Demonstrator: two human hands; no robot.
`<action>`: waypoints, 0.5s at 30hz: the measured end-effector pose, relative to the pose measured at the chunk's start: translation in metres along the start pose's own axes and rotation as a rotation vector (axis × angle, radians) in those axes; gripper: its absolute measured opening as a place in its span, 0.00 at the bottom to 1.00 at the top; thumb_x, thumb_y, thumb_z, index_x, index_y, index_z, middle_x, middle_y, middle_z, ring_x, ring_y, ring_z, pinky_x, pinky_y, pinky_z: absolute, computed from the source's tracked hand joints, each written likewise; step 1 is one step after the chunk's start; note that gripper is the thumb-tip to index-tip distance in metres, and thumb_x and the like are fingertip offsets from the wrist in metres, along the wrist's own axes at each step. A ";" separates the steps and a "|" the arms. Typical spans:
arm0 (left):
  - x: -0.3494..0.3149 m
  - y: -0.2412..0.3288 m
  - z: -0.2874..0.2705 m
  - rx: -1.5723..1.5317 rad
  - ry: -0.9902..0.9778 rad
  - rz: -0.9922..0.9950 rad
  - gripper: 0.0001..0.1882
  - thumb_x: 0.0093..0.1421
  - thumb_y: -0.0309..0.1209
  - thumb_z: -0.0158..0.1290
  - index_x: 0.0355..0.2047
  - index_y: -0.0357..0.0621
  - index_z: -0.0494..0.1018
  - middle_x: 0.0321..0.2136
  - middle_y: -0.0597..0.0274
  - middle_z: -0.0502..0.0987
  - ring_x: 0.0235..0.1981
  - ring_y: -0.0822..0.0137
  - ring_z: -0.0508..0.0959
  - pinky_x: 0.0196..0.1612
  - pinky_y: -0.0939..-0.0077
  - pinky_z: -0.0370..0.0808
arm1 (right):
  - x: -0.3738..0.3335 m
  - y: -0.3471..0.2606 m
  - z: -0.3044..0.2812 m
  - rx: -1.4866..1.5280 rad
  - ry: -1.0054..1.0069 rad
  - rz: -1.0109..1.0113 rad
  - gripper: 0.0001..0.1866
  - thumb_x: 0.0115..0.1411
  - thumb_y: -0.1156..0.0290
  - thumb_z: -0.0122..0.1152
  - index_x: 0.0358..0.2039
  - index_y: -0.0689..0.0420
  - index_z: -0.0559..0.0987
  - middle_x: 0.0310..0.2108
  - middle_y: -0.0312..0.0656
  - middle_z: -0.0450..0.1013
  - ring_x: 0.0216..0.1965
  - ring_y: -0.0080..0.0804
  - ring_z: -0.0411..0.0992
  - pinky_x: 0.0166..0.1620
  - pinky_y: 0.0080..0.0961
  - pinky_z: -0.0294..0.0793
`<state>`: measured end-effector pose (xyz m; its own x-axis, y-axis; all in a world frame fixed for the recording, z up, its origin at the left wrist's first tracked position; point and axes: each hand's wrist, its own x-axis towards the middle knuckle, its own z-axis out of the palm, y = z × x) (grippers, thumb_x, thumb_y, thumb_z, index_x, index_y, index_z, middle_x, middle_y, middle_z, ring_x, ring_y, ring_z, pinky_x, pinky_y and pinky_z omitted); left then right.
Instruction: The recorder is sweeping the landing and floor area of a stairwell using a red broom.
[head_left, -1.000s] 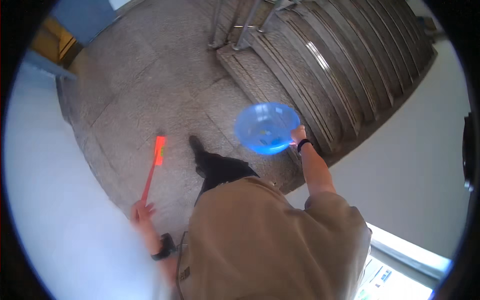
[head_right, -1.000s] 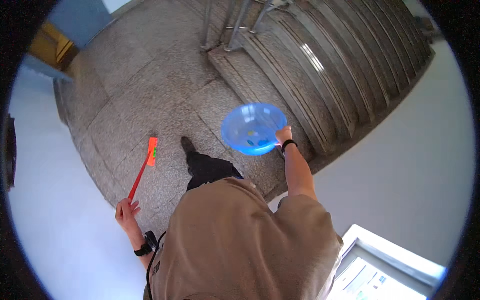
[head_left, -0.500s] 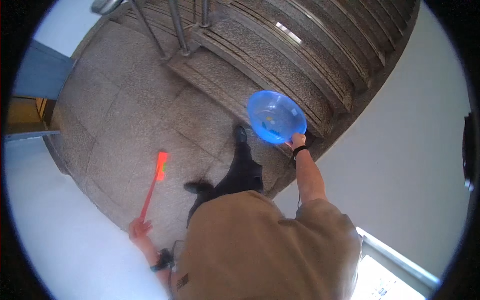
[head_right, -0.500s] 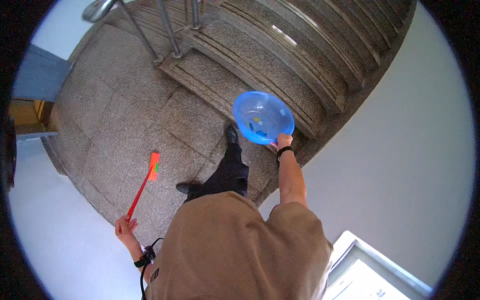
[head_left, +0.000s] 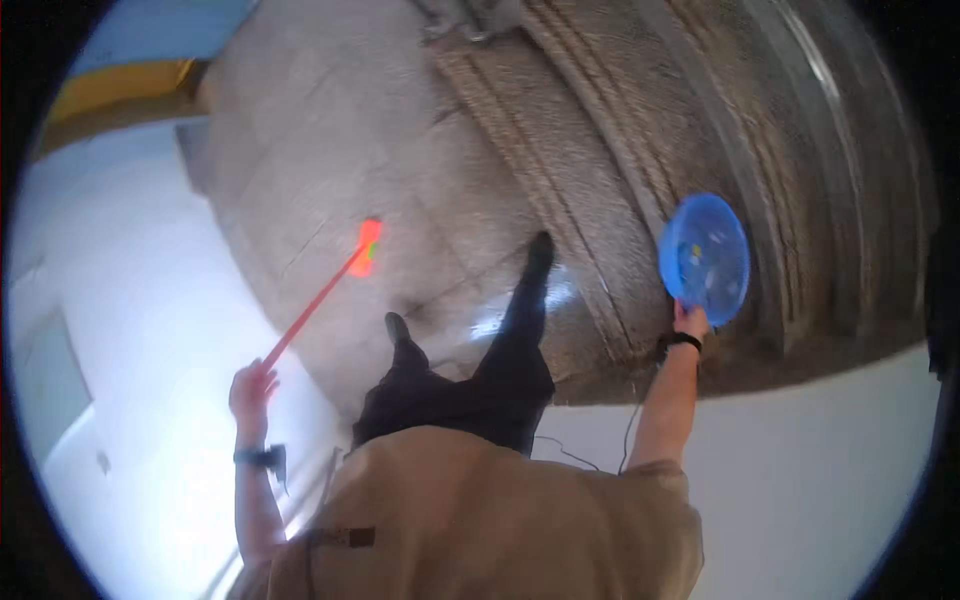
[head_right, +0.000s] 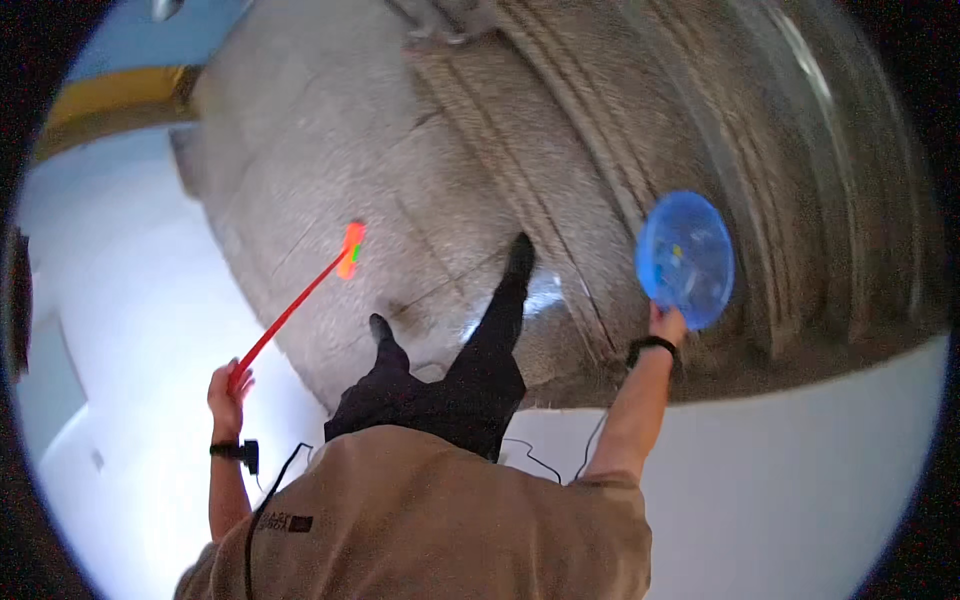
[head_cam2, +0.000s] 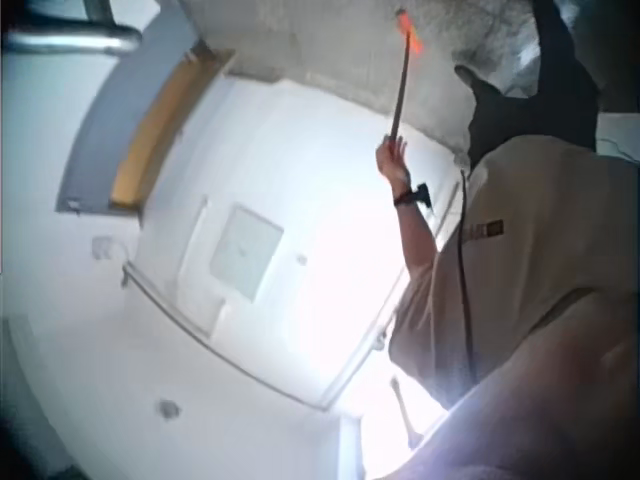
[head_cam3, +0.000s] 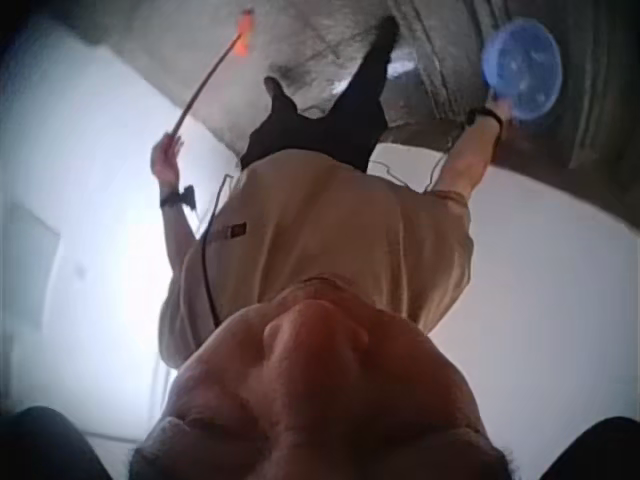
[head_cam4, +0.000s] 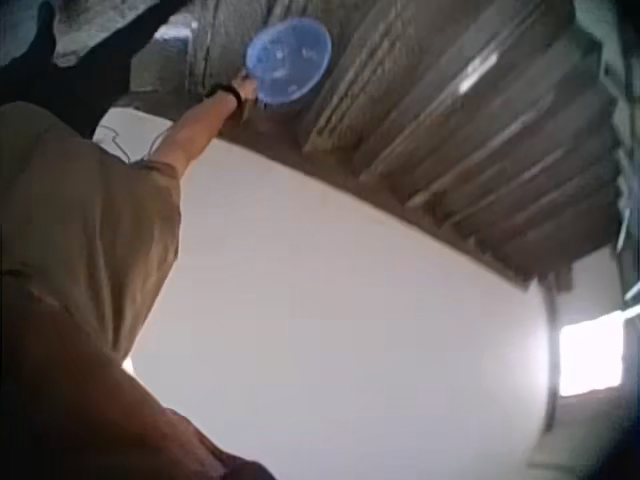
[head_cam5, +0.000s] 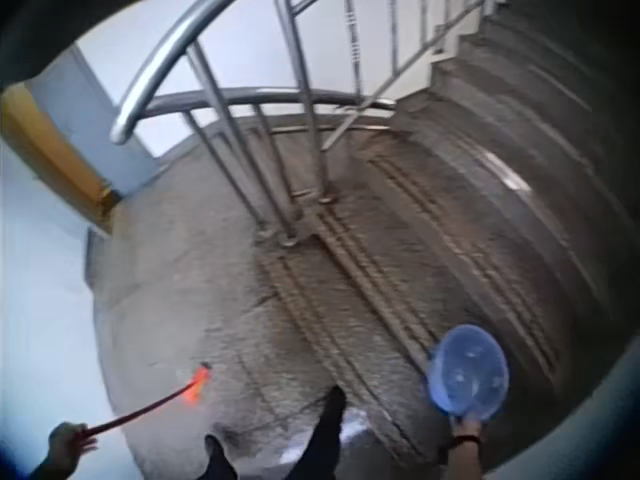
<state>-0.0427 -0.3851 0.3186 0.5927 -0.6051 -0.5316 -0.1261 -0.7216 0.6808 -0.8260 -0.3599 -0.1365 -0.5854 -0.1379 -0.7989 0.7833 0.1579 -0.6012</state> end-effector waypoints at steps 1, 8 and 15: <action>-0.004 0.001 0.006 -0.058 -0.005 -0.040 0.17 0.65 0.37 0.44 0.46 0.38 0.70 0.40 0.57 0.74 0.41 0.63 0.78 0.42 0.71 0.78 | 0.013 -0.003 -0.007 -0.241 -0.179 -0.020 0.19 0.59 0.77 0.53 0.51 0.68 0.68 0.47 0.47 0.70 0.45 0.40 0.69 0.49 0.36 0.75; -0.021 -0.008 0.031 -0.066 0.022 -0.168 0.16 0.67 0.38 0.41 0.47 0.40 0.68 0.46 0.54 0.71 0.43 0.55 0.78 0.42 0.67 0.78 | 0.033 -0.004 0.020 -0.088 0.008 0.174 0.27 0.64 0.64 0.50 0.61 0.60 0.60 0.56 0.48 0.63 0.53 0.44 0.64 0.54 0.42 0.71; -0.025 -0.029 0.034 -0.174 0.031 -0.216 0.16 0.67 0.40 0.40 0.47 0.43 0.68 0.46 0.56 0.72 0.41 0.56 0.79 0.41 0.66 0.78 | -0.003 -0.020 0.071 -0.249 -0.038 0.182 0.30 0.62 0.57 0.54 0.61 0.56 0.61 0.58 0.46 0.60 0.53 0.43 0.63 0.53 0.39 0.71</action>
<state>-0.0811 -0.3611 0.2948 0.6152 -0.4310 -0.6602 0.1429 -0.7625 0.6310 -0.8253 -0.4325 -0.1211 -0.4284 -0.1214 -0.8954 0.7964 0.4174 -0.4377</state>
